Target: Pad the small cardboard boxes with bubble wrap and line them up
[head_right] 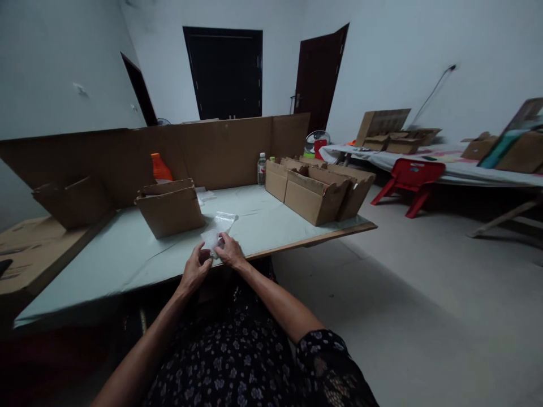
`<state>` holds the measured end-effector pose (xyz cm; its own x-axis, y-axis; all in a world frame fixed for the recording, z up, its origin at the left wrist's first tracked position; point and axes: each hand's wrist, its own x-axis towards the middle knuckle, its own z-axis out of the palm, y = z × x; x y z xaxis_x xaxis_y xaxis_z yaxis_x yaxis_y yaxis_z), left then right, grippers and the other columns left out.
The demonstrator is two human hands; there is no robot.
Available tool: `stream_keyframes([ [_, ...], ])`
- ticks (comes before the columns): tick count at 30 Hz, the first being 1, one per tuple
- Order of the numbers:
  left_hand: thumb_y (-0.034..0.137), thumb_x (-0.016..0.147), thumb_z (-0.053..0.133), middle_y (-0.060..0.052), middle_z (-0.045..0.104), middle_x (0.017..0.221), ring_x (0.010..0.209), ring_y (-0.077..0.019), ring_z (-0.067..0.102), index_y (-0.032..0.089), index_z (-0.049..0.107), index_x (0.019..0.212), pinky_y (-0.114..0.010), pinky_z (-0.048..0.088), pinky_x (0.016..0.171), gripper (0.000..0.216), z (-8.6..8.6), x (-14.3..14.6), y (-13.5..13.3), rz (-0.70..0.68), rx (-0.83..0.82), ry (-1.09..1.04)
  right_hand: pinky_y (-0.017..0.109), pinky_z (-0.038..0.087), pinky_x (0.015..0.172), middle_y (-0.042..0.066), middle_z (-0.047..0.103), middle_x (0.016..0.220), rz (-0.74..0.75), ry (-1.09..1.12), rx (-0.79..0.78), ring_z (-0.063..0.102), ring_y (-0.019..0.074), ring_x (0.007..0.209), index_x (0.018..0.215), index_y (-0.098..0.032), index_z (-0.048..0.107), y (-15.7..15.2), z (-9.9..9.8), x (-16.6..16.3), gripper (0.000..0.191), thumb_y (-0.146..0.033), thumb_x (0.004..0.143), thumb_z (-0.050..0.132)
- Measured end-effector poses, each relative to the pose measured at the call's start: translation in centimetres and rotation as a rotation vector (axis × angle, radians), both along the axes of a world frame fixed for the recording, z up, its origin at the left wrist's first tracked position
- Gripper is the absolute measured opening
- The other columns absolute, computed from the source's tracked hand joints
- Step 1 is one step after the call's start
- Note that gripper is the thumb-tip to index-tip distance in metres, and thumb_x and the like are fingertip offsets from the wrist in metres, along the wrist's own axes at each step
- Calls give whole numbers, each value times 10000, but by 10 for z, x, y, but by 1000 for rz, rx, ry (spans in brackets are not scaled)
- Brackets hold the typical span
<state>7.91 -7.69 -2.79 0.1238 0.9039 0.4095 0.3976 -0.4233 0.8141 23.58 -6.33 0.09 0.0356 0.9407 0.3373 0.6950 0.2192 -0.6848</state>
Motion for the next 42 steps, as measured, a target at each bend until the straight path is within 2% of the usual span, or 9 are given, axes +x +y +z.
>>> stream_keyframes([
  [5,173,731,570,-171,535,1430,1320,-299,535,178,390,1475,-488,483,1048,765,7,-18,3,8,120,-4,342,477,995,83,683,1196,174,-13,131,622,220,1117,1185,-175,664,-14,12,7,446,-60,772,538],
  [11,163,630,600,-147,295,1641,1520,-346,260,203,422,1470,-570,253,1216,859,14,-32,-1,-163,262,90,320,495,906,49,742,1034,543,-150,53,662,218,972,1031,-177,754,-40,21,17,444,-7,657,587],
  [16,152,652,582,-125,549,1453,1421,-332,432,217,665,1093,-566,328,1180,454,6,-22,3,-268,261,166,381,448,1000,50,733,1087,556,-160,-32,639,249,1061,1019,-191,760,-31,27,47,379,-69,703,591],
  [21,170,678,585,-168,393,1562,1464,-327,362,210,464,1422,-579,325,1177,755,11,-16,13,-245,252,172,300,507,861,34,742,1010,594,-83,-131,668,214,938,1039,-153,738,-17,28,60,339,-131,724,617],
  [30,122,641,570,-156,296,1628,1498,-343,294,203,586,1344,-574,264,1202,707,8,-31,-31,-202,200,212,297,517,822,41,724,970,631,91,-83,658,189,896,1114,-150,705,-32,22,45,341,-227,785,660],
  [33,218,698,630,-134,486,1512,1409,-323,430,208,705,1077,-512,342,1165,386,9,-27,-33,-187,173,187,287,519,784,33,717,926,577,119,-31,654,176,856,1101,-154,704,-34,19,45,310,-248,811,644],
  [35,279,767,602,-112,679,1224,1199,-282,593,210,707,891,-463,448,1058,176,9,-22,-29,-154,129,160,285,519,772,41,715,928,495,125,21,655,177,855,1065,-149,703,-34,14,45,273,-250,823,628],
  [37,308,817,551,-69,710,918,944,-237,652,209,677,804,-407,511,905,161,8,-17,-22,-100,75,123,295,518,769,54,711,944,378,120,87,653,182,861,1087,-151,686,-33,10,46,273,-241,846,593],
  [42,306,804,563,31,605,699,648,-153,571,162,631,1137,-281,466,660,369,4,-10,-3,22,-30,14,403,452,968,95,707,1099,202,16,255,628,231,1046,1138,-189,673,-35,8,42,287,-200,863,589],
])
